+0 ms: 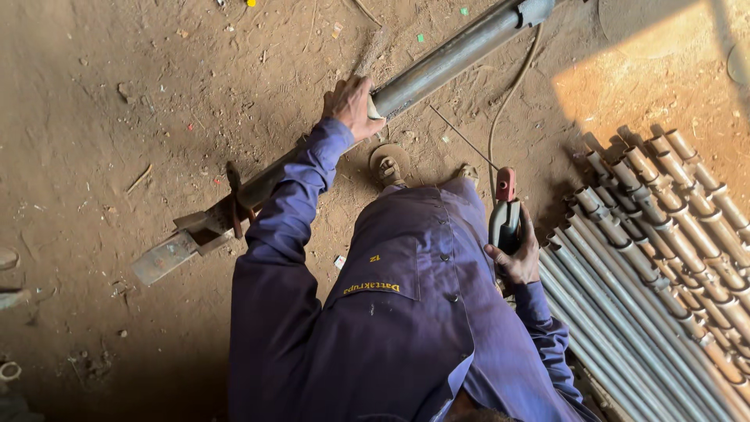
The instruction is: The person welds a long metal pipe using a handheld welding torch, creating bright sparks at multiple joints. The person repositions the pipe and continues welding different sections, then places the finished pipe on the ground with other similar pipes.
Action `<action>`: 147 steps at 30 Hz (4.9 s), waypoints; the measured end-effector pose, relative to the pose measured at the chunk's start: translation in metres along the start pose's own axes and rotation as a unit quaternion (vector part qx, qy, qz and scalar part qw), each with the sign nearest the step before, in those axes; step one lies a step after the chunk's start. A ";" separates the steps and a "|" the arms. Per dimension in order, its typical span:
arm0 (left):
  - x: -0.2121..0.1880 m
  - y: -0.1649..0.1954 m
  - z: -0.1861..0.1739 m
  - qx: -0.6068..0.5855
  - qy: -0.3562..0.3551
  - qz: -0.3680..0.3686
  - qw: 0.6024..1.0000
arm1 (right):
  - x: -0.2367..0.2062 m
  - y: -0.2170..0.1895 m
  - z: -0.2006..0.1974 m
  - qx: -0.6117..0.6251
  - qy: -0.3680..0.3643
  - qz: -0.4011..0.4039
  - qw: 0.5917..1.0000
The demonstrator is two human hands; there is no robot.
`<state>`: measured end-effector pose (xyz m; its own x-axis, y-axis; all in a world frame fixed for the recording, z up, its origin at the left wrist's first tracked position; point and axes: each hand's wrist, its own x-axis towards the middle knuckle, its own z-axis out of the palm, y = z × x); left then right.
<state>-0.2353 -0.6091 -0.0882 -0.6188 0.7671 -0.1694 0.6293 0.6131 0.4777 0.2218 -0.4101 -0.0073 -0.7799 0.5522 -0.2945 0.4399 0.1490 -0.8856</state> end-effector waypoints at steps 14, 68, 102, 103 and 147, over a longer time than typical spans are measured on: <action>-0.001 0.092 -0.026 0.078 -0.093 -0.167 0.979 | -0.009 -0.011 -0.054 0.010 -0.026 -0.011 1.000; -0.013 0.139 0.040 -0.049 0.125 0.002 0.991 | 0.024 0.006 -0.154 -0.006 -0.109 -0.074 0.991; -0.007 0.156 0.048 -0.053 0.167 0.044 0.984 | 0.037 -0.001 -0.159 0.038 -0.154 -0.060 0.985; -0.009 0.159 0.046 -0.048 0.170 0.040 0.983 | 0.037 0.001 -0.158 0.030 -0.153 -0.058 0.986; -0.016 0.187 0.029 -0.106 0.167 -0.006 0.980 | 0.044 0.017 -0.154 0.000 -0.161 -0.025 0.987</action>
<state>-0.0941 -0.5008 -0.0214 -0.7670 0.6341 0.0983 0.5312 0.5414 0.6517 0.2640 -0.2568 0.0203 -0.9015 0.2551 -0.3496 0.3978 0.1702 -0.9016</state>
